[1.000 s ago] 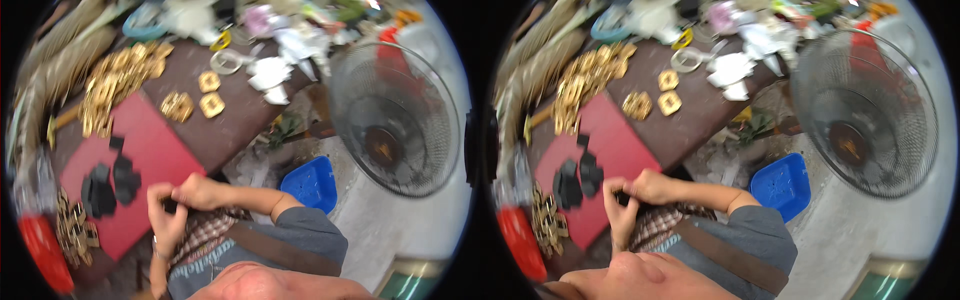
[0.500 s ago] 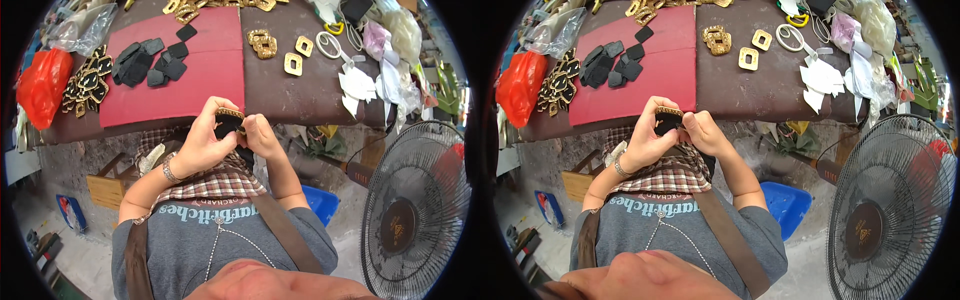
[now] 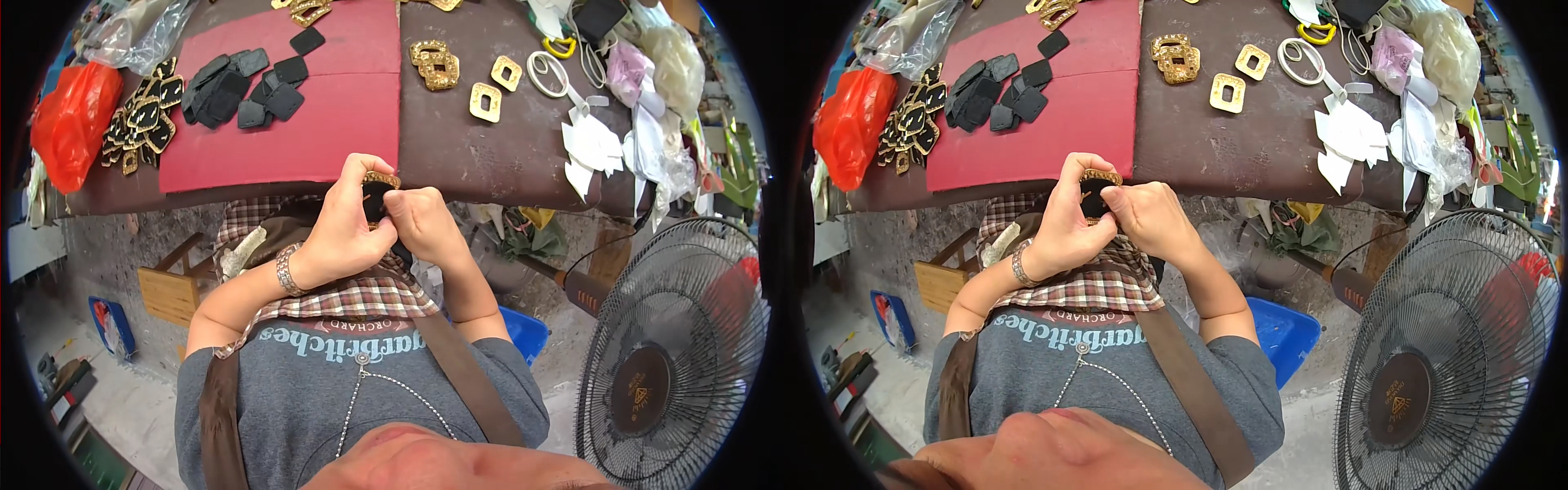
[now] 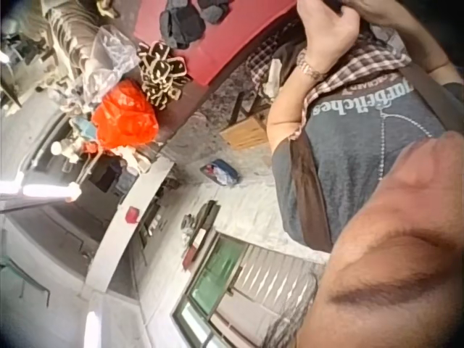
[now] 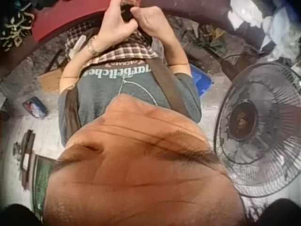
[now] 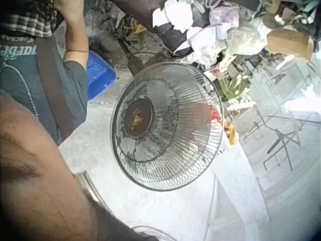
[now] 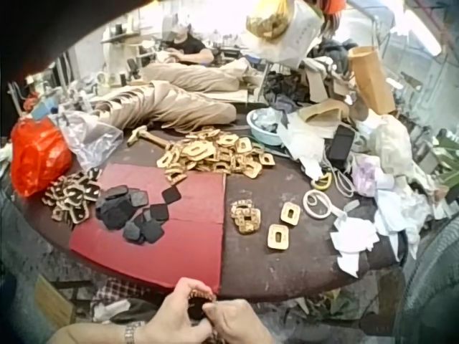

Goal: Assembling gold hardware onto leather components at a workbench.

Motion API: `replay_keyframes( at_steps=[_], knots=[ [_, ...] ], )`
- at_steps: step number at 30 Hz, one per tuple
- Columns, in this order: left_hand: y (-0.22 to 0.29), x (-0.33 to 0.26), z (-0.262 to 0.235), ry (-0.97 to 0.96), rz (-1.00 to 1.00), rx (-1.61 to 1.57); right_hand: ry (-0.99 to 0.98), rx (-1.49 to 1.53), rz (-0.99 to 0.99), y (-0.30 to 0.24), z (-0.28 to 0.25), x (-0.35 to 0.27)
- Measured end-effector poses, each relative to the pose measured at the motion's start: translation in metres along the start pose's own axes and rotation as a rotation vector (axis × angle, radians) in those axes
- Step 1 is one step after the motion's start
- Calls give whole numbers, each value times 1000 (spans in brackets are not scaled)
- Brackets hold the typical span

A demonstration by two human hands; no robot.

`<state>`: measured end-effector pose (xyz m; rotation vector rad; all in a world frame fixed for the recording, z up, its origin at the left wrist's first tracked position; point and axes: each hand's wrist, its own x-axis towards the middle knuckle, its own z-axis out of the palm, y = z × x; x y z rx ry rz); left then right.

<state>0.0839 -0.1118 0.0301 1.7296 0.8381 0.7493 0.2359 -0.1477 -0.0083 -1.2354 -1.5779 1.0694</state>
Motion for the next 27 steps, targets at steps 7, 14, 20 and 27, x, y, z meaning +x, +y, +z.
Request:
replay_keyframes(
  at_steps=[7,14,20,27],
  knots=[
    [-10,13,-11,-156,-8,-71,107,-174,-40,5,-18,10],
    [-8,20,-21,-114,-286,-321,679,-986,-62,51,-48,59],
    [-26,21,-19,-135,-227,-379,1029,-606,-230,40,-44,20],
    [-18,25,-13,-180,-248,-350,1660,-625,233,127,-86,-140]
  ],
)
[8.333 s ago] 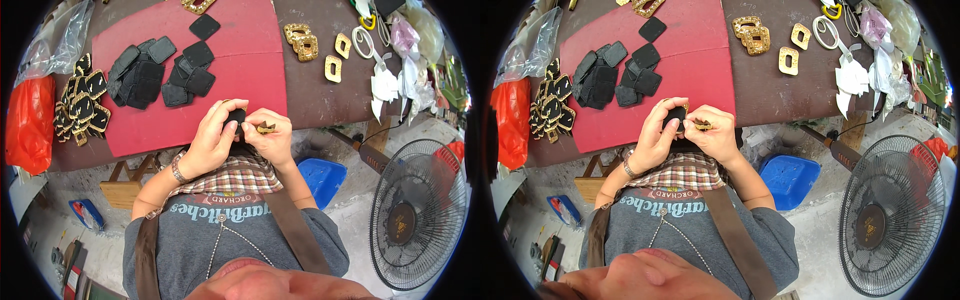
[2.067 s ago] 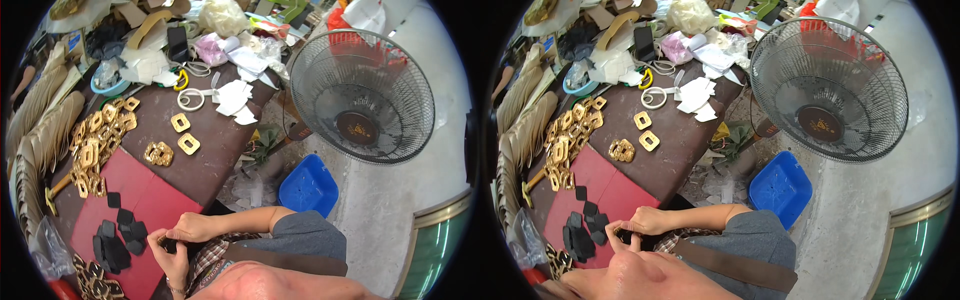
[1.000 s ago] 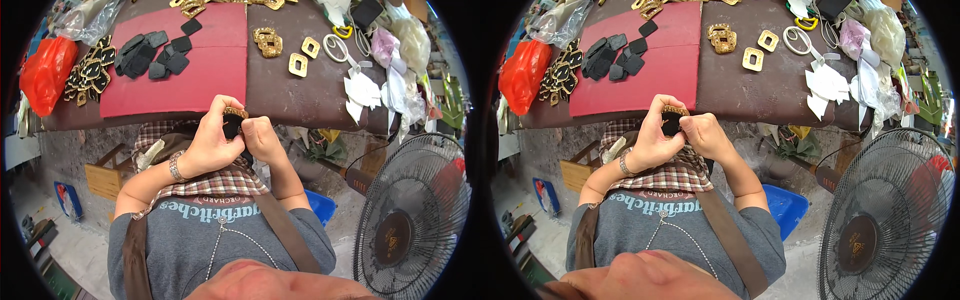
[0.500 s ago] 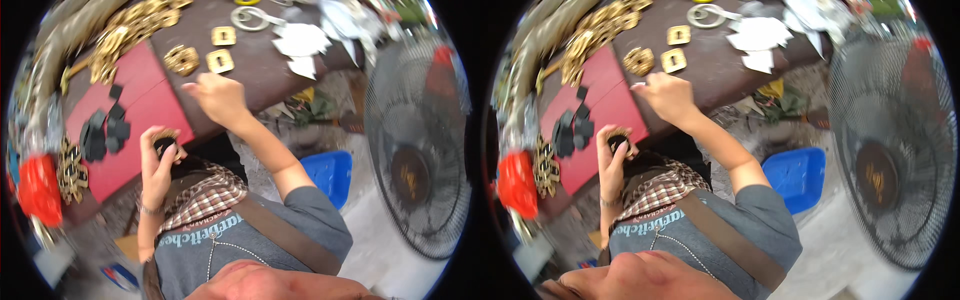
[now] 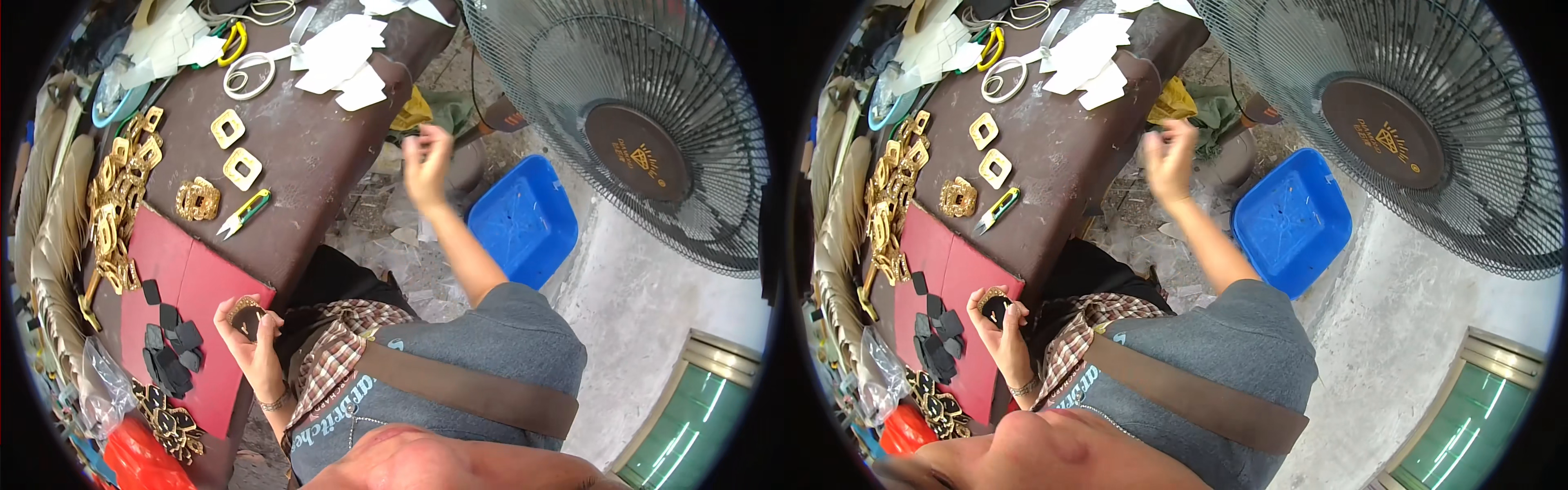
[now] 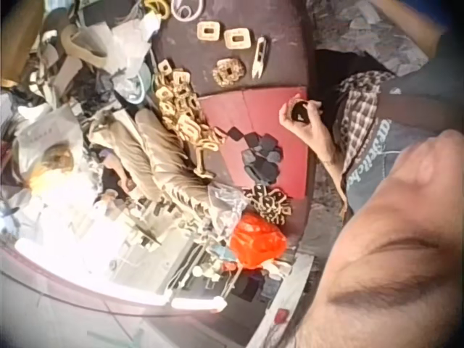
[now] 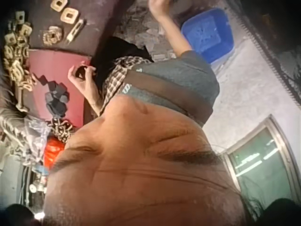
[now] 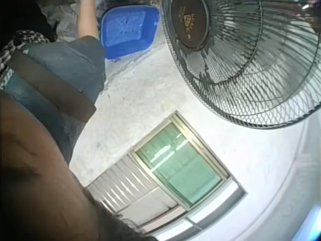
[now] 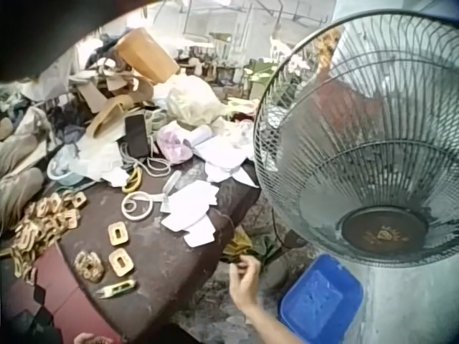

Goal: Assembling gold hardware onto leather components at a workbench.

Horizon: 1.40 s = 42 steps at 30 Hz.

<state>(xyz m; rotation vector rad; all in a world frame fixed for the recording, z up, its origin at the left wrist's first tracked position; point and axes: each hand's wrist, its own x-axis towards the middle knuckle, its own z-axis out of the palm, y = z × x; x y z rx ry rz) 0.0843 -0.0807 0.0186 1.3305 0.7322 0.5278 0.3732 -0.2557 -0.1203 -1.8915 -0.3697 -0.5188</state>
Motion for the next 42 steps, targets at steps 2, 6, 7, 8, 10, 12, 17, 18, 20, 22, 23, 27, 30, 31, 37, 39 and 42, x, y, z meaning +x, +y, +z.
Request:
replay_keyframes(
  at_steps=[2,6,7,8,10,12,17,18,20,22,23,27,30,31,37,39,42],
  knots=[
    [-3,2,1,-14,-23,13,139,-252,146,93,-37,17],
    [-11,6,6,-145,30,71,328,-628,136,239,-137,55],
    [-10,5,6,-142,36,72,330,-621,134,250,-156,63],
    [-8,4,7,-164,21,64,228,-667,226,259,-170,72],
    [-5,-5,5,-157,2,52,3,-666,411,251,-171,92],
    [-11,-7,6,-123,13,44,-207,-286,311,225,-167,109],
    [-23,-5,10,-174,134,233,-151,-612,378,266,-182,116],
    [-23,-6,14,-77,148,220,-128,-508,262,267,-195,111],
    [-23,-5,20,-139,308,295,-100,-57,120,269,-194,106],
    [-23,-8,15,-35,279,277,-122,-82,43,304,-199,110],
    [-22,-9,13,-9,245,283,-170,-47,17,308,-188,118],
    [-14,-10,-7,131,176,248,-110,-304,57,309,-180,111],
    [-20,-8,-36,249,255,253,-106,-359,28,306,-180,113],
    [-23,-9,-46,308,355,289,-97,-393,20,306,-177,115],
    [-2,-23,-93,536,307,488,-180,-459,8,297,-144,112],
    [-3,-27,-110,638,342,608,-203,-484,3,297,-129,111],
    [-4,-34,-147,776,271,689,-215,-527,4,296,-114,107]
  ],
)
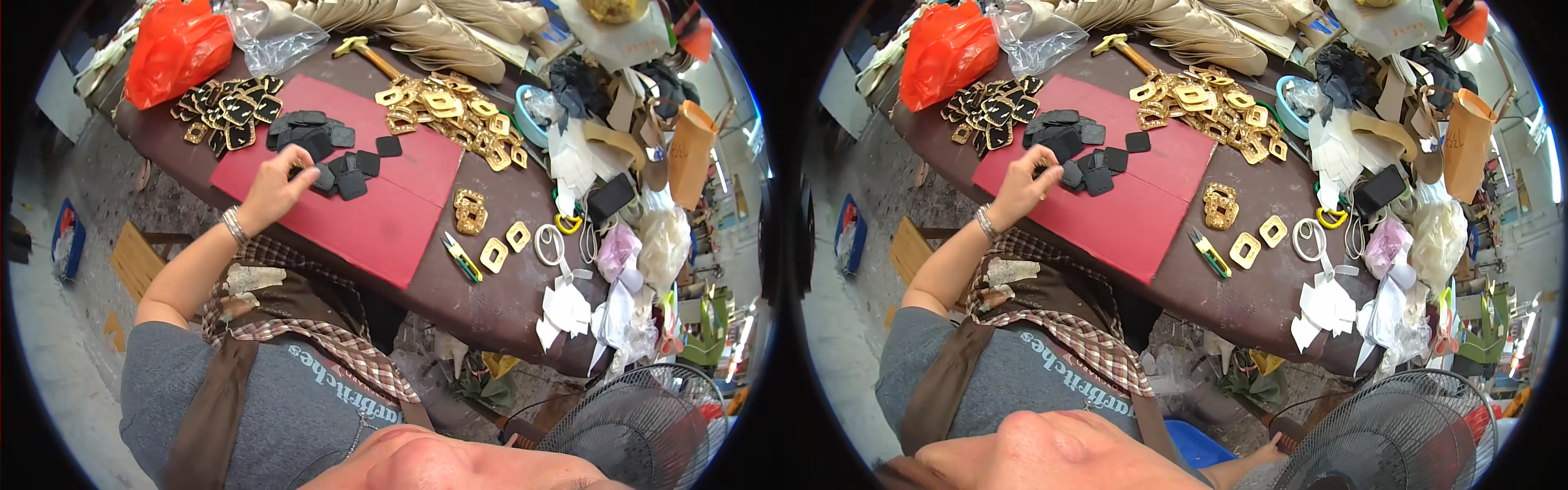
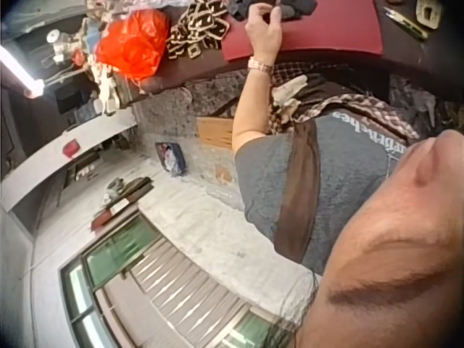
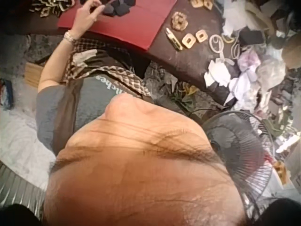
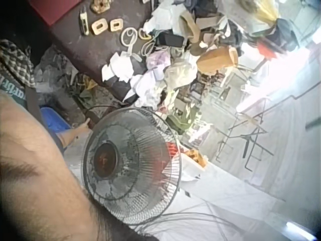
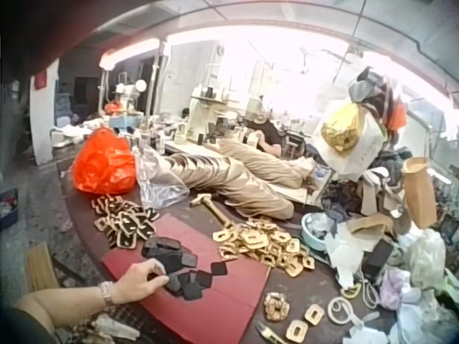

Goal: Assembling gold hardware onto leather components at a workbench.

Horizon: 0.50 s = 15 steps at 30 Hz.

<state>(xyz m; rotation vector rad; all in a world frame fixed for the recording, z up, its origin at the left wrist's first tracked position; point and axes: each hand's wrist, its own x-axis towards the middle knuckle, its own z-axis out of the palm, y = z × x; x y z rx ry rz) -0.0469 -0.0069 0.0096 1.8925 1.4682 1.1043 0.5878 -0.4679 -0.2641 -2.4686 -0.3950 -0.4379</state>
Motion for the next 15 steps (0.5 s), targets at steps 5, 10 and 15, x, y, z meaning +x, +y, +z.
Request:
replay_keyframes(
  at_steps=[5,10,15],
  knots=[
    [-38,55,-46,155,-83,-7,18,-76,32,-12,12,-8],
    [-106,80,-58,439,274,796,56,-174,94,-13,10,-26],
    [-116,77,-56,324,200,1101,120,-336,243,-5,-22,-93]
  ],
)
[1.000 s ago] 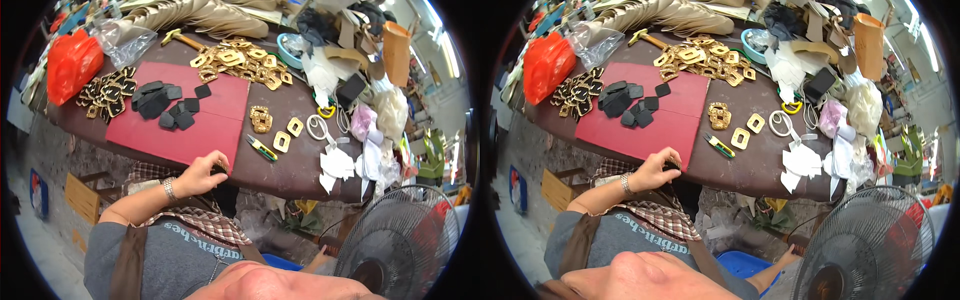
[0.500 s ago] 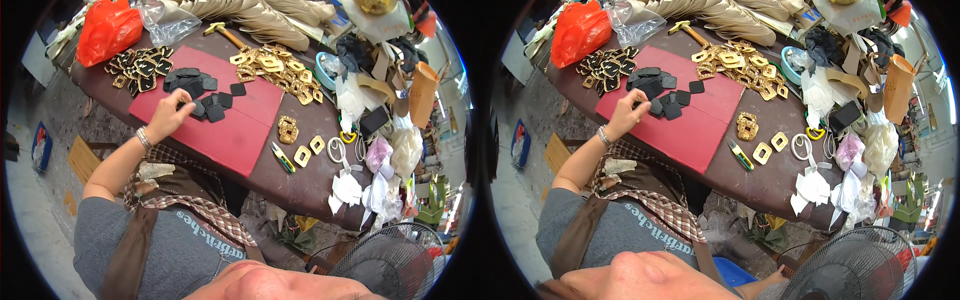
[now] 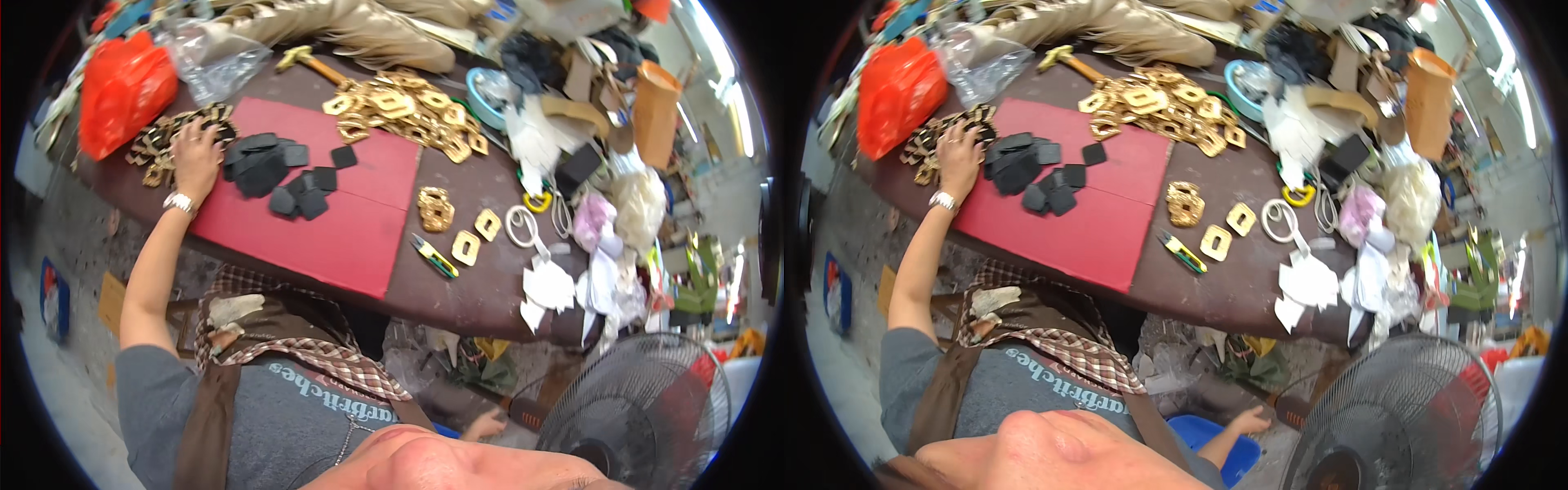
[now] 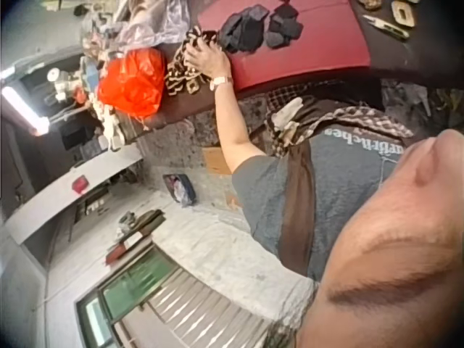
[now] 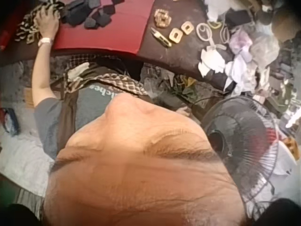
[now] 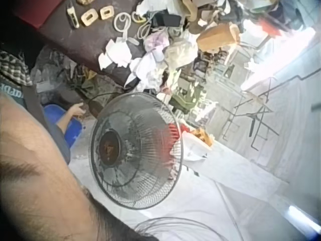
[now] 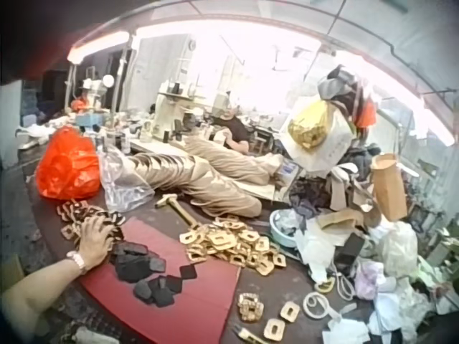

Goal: Assembling gold hardware onto leather components at a workbench.

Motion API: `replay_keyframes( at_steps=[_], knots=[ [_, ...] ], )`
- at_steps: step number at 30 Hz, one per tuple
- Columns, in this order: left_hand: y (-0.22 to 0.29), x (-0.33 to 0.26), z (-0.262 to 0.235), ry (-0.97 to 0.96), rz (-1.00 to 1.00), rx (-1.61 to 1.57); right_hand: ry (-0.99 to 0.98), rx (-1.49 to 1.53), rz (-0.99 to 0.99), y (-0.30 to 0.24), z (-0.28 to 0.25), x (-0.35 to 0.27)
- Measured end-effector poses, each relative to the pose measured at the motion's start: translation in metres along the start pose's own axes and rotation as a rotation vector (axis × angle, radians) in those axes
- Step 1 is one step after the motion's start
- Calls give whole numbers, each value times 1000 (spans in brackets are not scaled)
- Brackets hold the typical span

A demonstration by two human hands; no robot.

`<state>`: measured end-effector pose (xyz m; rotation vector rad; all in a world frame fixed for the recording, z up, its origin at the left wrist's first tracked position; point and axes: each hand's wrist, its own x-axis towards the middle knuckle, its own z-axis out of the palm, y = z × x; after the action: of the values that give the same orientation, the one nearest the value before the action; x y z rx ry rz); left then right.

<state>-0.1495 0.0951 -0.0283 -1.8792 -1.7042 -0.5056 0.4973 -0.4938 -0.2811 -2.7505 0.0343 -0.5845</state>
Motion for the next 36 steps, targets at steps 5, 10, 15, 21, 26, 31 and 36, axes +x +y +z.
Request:
replay_keyframes(
  at_steps=[5,10,15,21,26,31,36],
  knots=[
    [25,-9,-31,-94,271,-190,-241,367,-10,-96,-60,-102],
    [54,-24,-30,-291,162,-327,-427,536,-498,-155,-86,-141],
    [62,-26,-29,-267,113,-611,-470,828,-682,-266,-145,-147],
    [79,-18,-57,-157,40,-766,-439,1218,-1024,-412,-182,-145],
    [125,26,-75,-288,268,-991,-465,846,-1136,-485,-186,-154],
    [181,50,-43,-245,536,-845,-466,774,-1081,-481,-178,-157],
    [189,58,-22,-359,631,-666,-474,794,-1099,-477,-172,-151]
  ],
)
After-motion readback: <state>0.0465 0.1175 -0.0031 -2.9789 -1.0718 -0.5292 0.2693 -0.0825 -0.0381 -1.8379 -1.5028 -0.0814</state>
